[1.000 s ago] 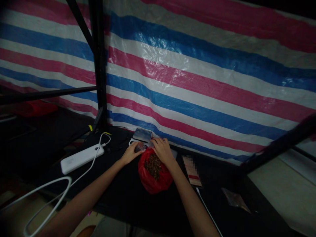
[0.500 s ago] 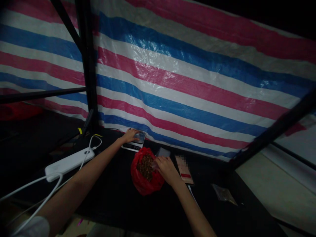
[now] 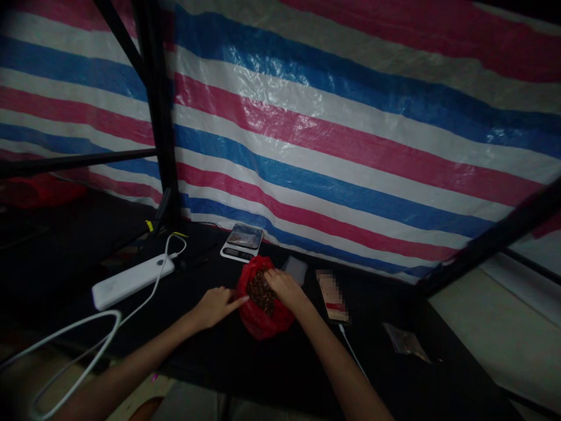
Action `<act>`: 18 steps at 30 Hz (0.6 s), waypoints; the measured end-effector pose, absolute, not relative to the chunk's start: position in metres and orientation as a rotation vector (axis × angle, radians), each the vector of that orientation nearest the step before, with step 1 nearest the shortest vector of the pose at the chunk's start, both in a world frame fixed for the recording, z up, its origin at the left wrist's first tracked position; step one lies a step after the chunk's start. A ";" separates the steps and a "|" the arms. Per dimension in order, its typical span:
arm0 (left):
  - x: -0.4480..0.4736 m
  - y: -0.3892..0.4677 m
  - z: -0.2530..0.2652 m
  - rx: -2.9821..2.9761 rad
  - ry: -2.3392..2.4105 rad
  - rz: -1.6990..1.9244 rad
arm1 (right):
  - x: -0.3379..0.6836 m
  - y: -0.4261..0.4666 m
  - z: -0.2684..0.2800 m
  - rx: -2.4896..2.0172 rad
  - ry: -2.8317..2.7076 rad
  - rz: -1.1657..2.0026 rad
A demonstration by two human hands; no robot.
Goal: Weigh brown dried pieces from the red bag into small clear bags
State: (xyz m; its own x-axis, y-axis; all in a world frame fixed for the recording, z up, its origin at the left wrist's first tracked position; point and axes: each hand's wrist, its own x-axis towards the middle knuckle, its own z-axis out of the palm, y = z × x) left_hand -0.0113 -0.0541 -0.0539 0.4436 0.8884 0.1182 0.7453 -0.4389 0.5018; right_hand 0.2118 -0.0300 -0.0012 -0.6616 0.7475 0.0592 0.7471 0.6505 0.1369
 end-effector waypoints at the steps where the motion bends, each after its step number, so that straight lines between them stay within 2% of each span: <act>1: -0.007 -0.064 -0.058 2.300 1.408 0.523 | 0.211 -0.031 0.000 1.268 2.856 0.217; 4: 0.008 -0.077 -0.060 2.237 1.440 0.535 | 0.211 -0.035 0.002 1.221 2.868 0.163; 8: 0.023 -0.067 -0.055 2.071 1.405 0.658 | 0.216 -0.044 0.005 1.250 2.898 -0.061; 18: 0.050 -0.037 -0.068 1.902 1.274 1.017 | 0.229 -0.060 -0.011 1.834 2.898 -0.492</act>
State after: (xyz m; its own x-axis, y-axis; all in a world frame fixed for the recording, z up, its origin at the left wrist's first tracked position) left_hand 0.0500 -0.0370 -0.0680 0.2358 0.9381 0.2538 0.4553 -0.3374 0.8240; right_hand 0.2290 -0.0601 -0.0114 -0.4024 0.9077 0.1190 0.8175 0.4148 -0.3995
